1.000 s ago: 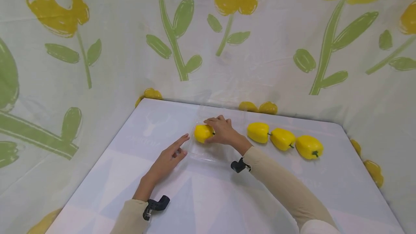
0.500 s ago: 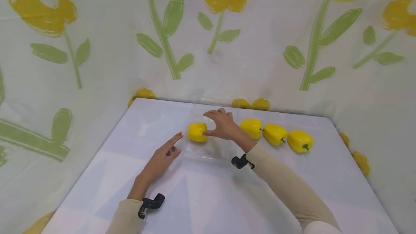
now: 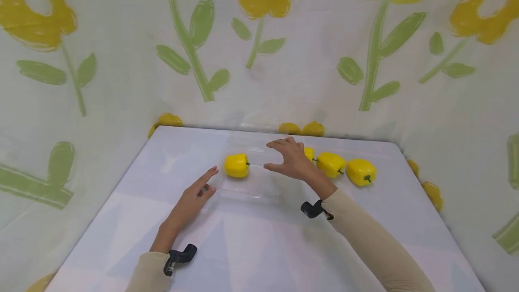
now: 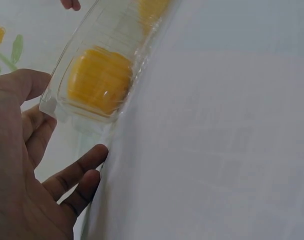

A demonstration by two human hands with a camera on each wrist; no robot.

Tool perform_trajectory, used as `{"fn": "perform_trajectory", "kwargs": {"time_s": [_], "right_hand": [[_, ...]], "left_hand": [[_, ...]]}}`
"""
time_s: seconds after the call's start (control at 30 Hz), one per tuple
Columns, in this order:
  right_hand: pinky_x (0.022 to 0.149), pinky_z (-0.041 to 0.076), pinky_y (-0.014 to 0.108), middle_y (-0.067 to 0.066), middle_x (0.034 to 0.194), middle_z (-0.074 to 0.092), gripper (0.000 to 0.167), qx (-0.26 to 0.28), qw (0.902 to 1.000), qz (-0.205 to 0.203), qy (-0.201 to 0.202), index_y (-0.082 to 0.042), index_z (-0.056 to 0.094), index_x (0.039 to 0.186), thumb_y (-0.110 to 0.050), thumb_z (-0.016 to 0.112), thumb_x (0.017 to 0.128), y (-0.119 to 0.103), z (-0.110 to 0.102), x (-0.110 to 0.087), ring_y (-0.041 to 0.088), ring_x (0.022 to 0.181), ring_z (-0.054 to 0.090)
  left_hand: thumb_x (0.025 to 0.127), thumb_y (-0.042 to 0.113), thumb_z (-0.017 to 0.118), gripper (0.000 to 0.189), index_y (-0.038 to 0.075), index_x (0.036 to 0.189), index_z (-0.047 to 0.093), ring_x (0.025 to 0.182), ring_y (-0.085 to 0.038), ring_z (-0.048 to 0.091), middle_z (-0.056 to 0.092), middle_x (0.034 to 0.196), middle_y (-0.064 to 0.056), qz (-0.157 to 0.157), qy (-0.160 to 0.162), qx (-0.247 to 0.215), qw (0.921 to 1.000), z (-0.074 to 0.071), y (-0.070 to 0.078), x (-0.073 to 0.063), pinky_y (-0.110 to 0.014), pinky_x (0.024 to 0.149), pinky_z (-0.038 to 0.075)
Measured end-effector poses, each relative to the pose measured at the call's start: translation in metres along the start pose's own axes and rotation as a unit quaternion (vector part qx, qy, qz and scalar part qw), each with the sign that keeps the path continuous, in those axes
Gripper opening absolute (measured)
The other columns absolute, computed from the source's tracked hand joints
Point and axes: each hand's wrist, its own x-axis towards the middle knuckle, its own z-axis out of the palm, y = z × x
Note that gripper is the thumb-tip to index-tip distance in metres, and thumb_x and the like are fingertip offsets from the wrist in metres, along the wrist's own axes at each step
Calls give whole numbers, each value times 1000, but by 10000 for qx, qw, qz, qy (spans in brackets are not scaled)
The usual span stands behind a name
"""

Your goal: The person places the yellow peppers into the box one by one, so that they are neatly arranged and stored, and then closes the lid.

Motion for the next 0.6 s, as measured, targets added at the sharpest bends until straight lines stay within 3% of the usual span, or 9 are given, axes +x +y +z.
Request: {"fn": "perform_trajectory", "kwargs": {"time_s": [0.23,0.6], "right_hand": [[90,27,53,13,139,58,61,84,9997,149,175,-9,60,138,-37,79,86,16,-9,-17,31,123,42],[86,26,49,12,136,61,59,-17,9983,458,373,-8,62,134,-37,80,86,44,-16,-44,31,122,42]], "left_hand": [[104,39,53,56,35,157,33,101,-14,52,27,159,24,58,59,21,10000,-2,0,0,-41,84,47],[105,38,52,55,36,157,33,102,-15,51,27,158,25,35,-15,18,10000,1,3,1,-43,86,47]]}}
